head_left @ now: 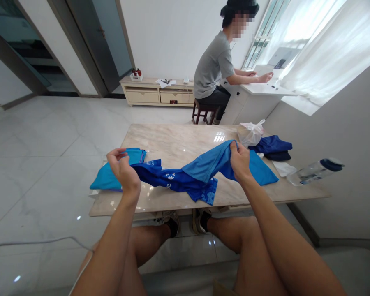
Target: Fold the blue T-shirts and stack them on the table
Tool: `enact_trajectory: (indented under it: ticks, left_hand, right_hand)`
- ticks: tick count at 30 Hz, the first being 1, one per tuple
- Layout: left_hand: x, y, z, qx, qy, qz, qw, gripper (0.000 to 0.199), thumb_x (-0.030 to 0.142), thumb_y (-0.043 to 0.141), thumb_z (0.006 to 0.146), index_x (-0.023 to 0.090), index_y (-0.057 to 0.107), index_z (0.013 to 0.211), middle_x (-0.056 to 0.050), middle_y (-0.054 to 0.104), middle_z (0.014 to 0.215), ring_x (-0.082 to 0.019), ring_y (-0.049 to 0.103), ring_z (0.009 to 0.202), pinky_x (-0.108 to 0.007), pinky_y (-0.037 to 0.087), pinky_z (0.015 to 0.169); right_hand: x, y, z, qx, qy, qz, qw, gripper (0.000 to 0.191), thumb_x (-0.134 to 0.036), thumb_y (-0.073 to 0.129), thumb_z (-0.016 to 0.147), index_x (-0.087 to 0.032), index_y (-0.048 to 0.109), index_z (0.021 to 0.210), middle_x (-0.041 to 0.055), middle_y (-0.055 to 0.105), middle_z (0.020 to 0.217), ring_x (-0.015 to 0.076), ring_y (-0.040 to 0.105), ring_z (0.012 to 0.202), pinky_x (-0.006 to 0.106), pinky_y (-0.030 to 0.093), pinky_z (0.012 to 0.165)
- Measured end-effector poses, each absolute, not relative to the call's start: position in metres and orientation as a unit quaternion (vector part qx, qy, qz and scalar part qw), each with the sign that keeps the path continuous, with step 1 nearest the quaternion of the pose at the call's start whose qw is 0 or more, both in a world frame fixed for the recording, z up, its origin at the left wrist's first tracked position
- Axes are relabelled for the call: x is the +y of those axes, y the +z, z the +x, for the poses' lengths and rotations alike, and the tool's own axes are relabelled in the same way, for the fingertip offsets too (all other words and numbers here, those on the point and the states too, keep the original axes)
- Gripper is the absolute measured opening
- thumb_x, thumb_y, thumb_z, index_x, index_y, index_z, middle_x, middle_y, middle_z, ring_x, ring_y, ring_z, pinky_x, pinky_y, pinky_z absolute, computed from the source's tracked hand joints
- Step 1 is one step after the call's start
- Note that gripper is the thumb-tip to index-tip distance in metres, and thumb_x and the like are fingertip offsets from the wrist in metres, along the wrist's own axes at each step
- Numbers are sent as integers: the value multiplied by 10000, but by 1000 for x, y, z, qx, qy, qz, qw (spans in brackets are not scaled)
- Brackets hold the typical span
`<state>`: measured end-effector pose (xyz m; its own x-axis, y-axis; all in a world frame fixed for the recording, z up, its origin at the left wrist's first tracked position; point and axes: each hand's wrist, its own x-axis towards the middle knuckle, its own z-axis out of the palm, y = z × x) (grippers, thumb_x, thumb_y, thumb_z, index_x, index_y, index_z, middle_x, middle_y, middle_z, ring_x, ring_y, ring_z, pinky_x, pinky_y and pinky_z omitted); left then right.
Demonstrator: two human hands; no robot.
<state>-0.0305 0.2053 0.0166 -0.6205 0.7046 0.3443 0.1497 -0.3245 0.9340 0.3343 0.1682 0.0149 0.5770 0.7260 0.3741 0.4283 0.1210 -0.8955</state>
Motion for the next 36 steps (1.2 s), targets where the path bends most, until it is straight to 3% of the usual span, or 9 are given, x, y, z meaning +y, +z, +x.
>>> enact_trajectory:
  ticks: [5,10,12,15,17,23,28,31,36]
  left_hand:
    - [182,17,7,452,579,610,297,266,377,663,969,228,655,1188,-82,729,1229,-225,702,1143,-388,561,1025]
    - [160,13,51,354,441,738,369,604,426,774,925,247,578,1467,-114,660,1524,-281,610,1441,-460,465,1232]
    - [158,11,59,348,392,757,389,563,431,789,917,239,621,1418,-92,725,1426,-278,663,1357,-418,508,1168]
    - [160,10,63,391,304,779,384,229,385,692,970,229,726,1135,-31,797,1047,-245,746,1017,-354,561,938]
    - [161,11,61,444,246,795,332,135,331,639,979,230,728,989,-20,772,908,-237,733,894,-337,538,843]
    - [159,16,49,573,124,800,123,120,174,602,923,238,700,948,-92,787,1063,-283,743,1027,-341,489,806]
    - [167,15,35,610,118,780,74,189,132,552,927,236,708,908,-119,792,1035,-309,740,1024,-366,474,810]
    - [170,15,29,617,139,768,104,197,142,542,937,245,700,879,-100,797,968,-296,742,972,-357,448,777]
    - [169,18,27,633,207,734,134,250,103,490,942,246,694,961,-80,797,969,-275,742,940,-341,405,736]
  right_hand:
    - [156,31,291,-578,205,-585,531,584,-759,547,1021,-244,534,745,-32,482,681,160,457,686,284,391,643]
    - [144,43,260,-674,292,-502,457,521,-671,527,1065,-233,570,787,-20,548,729,157,483,706,285,416,684]
    - [141,45,258,-693,304,-484,440,496,-638,521,1076,-226,597,809,-14,580,756,159,503,727,286,422,704]
    - [139,44,263,-699,299,-487,430,498,-621,533,1072,-222,587,778,-19,568,733,151,484,712,282,407,692]
    - [137,43,269,-693,294,-501,427,516,-631,545,1060,-221,568,748,-31,523,697,142,447,685,278,384,662]
    - [132,47,276,-669,289,-546,413,540,-675,579,1000,-219,589,711,-28,486,664,144,424,666,266,353,612]
    - [133,50,277,-657,282,-561,418,533,-670,581,976,-217,619,698,-16,540,667,150,464,669,262,383,616]
    - [135,46,281,-657,292,-566,403,487,-660,660,936,-207,722,770,-8,622,698,162,527,682,259,425,627]
    - [138,32,288,-726,266,-606,188,295,-483,875,843,-213,849,958,29,755,777,205,654,731,265,450,653]
